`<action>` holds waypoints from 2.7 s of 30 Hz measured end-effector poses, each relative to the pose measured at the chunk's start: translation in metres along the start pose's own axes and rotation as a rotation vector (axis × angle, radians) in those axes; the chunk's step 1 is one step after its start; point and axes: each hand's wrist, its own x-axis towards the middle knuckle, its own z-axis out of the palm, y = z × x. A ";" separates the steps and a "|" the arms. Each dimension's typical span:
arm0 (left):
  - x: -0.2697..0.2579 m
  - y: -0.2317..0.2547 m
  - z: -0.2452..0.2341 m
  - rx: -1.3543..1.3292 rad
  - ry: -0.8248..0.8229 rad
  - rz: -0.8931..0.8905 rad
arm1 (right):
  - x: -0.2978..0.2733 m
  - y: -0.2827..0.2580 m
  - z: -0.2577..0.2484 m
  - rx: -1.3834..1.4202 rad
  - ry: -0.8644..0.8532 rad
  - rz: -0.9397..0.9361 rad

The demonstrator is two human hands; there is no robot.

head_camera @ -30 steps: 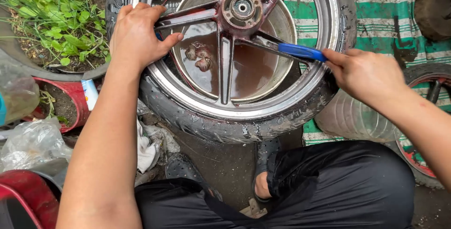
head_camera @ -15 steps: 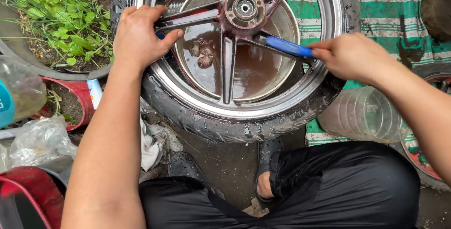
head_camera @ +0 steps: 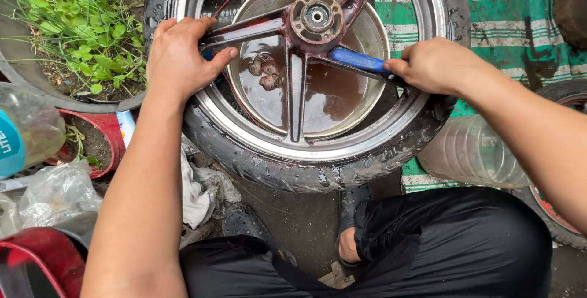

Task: A person is cleaning a motorcycle wheel using a brush, a cloth, and water in a basin.

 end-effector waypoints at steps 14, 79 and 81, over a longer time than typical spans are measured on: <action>0.001 0.001 0.000 0.027 -0.009 0.024 | -0.018 -0.021 -0.008 -0.164 0.076 0.097; 0.003 0.004 -0.001 0.008 -0.047 -0.080 | -0.012 0.121 0.018 -0.117 0.067 -0.093; 0.003 0.002 -0.001 0.008 -0.029 -0.064 | -0.013 0.116 0.022 -0.253 0.057 -0.001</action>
